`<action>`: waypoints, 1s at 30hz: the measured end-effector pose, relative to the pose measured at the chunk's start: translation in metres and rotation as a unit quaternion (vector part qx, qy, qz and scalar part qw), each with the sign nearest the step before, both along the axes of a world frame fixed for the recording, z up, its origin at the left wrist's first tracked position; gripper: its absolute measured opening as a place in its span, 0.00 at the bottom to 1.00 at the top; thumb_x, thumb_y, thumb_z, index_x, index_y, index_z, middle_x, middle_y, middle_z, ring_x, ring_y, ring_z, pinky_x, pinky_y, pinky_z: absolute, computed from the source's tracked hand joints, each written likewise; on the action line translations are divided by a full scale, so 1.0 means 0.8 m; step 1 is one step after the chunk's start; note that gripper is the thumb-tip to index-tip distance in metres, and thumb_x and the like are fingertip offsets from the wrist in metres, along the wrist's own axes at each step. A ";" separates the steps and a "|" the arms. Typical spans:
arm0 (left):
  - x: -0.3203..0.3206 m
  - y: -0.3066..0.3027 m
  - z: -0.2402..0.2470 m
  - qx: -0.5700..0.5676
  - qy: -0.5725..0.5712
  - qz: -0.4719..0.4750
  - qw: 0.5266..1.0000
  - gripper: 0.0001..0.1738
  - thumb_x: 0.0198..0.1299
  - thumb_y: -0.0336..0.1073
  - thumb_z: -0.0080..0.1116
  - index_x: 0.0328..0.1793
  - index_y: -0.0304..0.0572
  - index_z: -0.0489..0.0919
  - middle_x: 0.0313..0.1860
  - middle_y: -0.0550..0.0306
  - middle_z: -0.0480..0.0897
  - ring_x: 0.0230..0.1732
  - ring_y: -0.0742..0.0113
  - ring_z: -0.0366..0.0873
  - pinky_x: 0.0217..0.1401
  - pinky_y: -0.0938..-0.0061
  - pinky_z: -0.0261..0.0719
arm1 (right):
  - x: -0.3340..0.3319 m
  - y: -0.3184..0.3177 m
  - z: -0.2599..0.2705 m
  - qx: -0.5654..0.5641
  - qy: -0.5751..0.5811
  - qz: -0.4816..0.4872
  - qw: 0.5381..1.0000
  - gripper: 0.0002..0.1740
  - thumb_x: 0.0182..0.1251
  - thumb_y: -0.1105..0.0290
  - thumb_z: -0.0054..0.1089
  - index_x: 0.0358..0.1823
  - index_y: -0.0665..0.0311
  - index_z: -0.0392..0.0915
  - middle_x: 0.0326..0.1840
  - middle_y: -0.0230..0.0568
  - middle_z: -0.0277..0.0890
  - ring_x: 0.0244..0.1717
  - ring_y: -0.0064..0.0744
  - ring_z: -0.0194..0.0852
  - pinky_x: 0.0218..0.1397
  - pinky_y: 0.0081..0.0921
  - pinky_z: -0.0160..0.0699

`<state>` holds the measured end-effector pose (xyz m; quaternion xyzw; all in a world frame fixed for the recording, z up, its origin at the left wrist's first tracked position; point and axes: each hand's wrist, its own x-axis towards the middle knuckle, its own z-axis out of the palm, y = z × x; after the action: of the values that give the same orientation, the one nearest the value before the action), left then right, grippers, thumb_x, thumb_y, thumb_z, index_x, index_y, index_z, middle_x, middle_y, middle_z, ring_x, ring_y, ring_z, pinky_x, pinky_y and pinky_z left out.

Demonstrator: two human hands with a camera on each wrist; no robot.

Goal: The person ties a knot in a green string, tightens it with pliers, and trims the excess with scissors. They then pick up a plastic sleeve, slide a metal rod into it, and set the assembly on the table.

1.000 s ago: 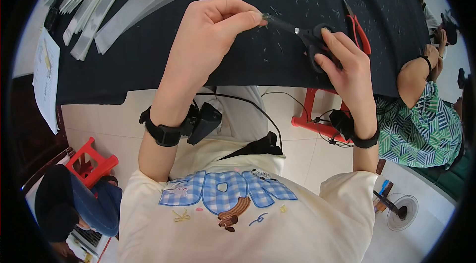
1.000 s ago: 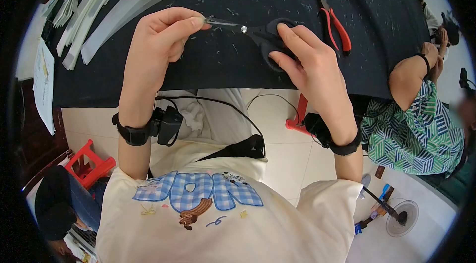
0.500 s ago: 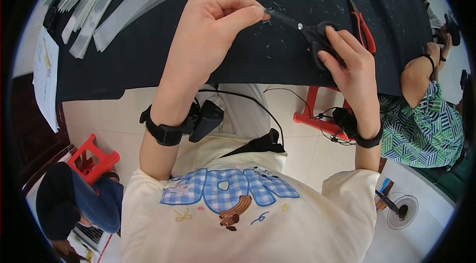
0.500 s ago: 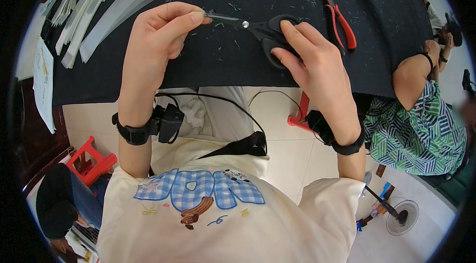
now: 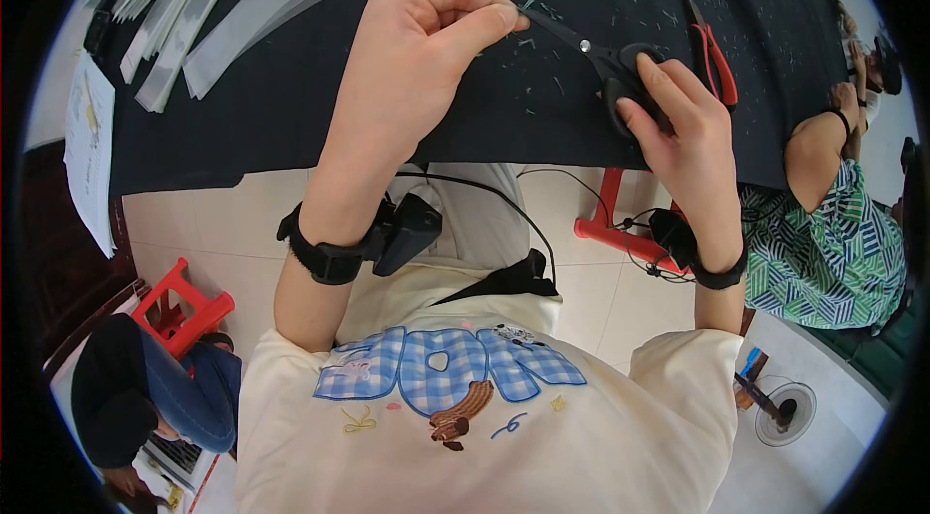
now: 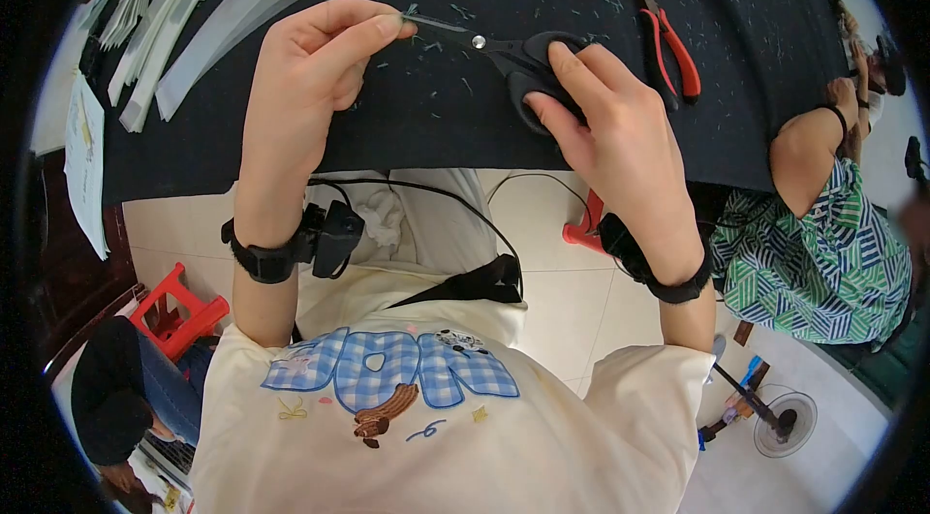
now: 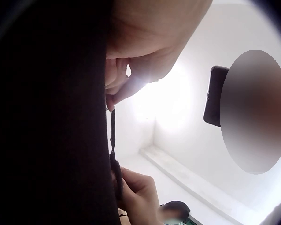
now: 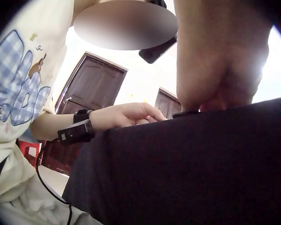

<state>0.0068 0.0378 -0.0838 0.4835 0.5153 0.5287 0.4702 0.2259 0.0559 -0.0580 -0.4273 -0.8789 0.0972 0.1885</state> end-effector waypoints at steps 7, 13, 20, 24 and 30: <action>0.001 0.000 -0.001 0.007 0.015 0.007 1.000 0.10 0.56 0.35 0.56 0.37 0.34 0.80 0.12 0.73 0.63 0.11 0.88 0.50 0.14 0.87 0.42 | -0.003 -0.002 0.005 -0.018 -0.020 -0.007 1.000 0.18 0.48 0.72 0.65 0.42 0.71 0.75 0.30 0.43 0.70 0.25 0.39 0.72 0.28 0.26 0.71; 0.002 -0.001 0.001 -0.003 0.013 0.019 1.000 0.10 0.56 0.35 0.56 0.37 0.34 0.80 0.12 0.74 0.63 0.12 0.88 0.50 0.14 0.87 0.42 | -0.001 -0.001 0.004 -0.022 -0.016 0.003 1.000 0.18 0.48 0.72 0.65 0.41 0.71 0.75 0.29 0.43 0.70 0.24 0.39 0.71 0.27 0.26 0.71; 0.002 0.000 0.000 -0.006 0.010 0.020 1.000 0.10 0.56 0.34 0.56 0.38 0.34 0.80 0.13 0.73 0.64 0.12 0.88 0.50 0.14 0.88 0.43 | 0.000 0.001 0.002 -0.004 -0.008 0.019 1.000 0.17 0.49 0.72 0.64 0.41 0.71 0.75 0.29 0.44 0.71 0.22 0.40 0.71 0.26 0.26 0.70; 0.003 0.000 0.000 -0.001 0.023 0.023 0.999 0.10 0.56 0.34 0.57 0.38 0.34 0.80 0.13 0.73 0.64 0.12 0.88 0.51 0.14 0.88 0.43 | 0.000 0.001 0.002 -0.014 -0.017 0.018 1.000 0.16 0.49 0.72 0.64 0.40 0.70 0.75 0.29 0.44 0.70 0.22 0.40 0.70 0.25 0.27 0.69; 0.002 0.000 0.001 -0.001 0.020 0.016 1.000 0.10 0.56 0.35 0.56 0.38 0.34 0.81 0.12 0.72 0.65 0.12 0.88 0.51 0.14 0.87 0.43 | 0.000 0.001 0.001 -0.010 -0.014 0.018 1.000 0.16 0.49 0.72 0.64 0.39 0.70 0.75 0.28 0.44 0.70 0.21 0.40 0.70 0.25 0.26 0.69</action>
<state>0.0085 0.0381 -0.0831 0.4855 0.5325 0.5260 0.4518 0.2261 0.0569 -0.0573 -0.4145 -0.8880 0.1038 0.1699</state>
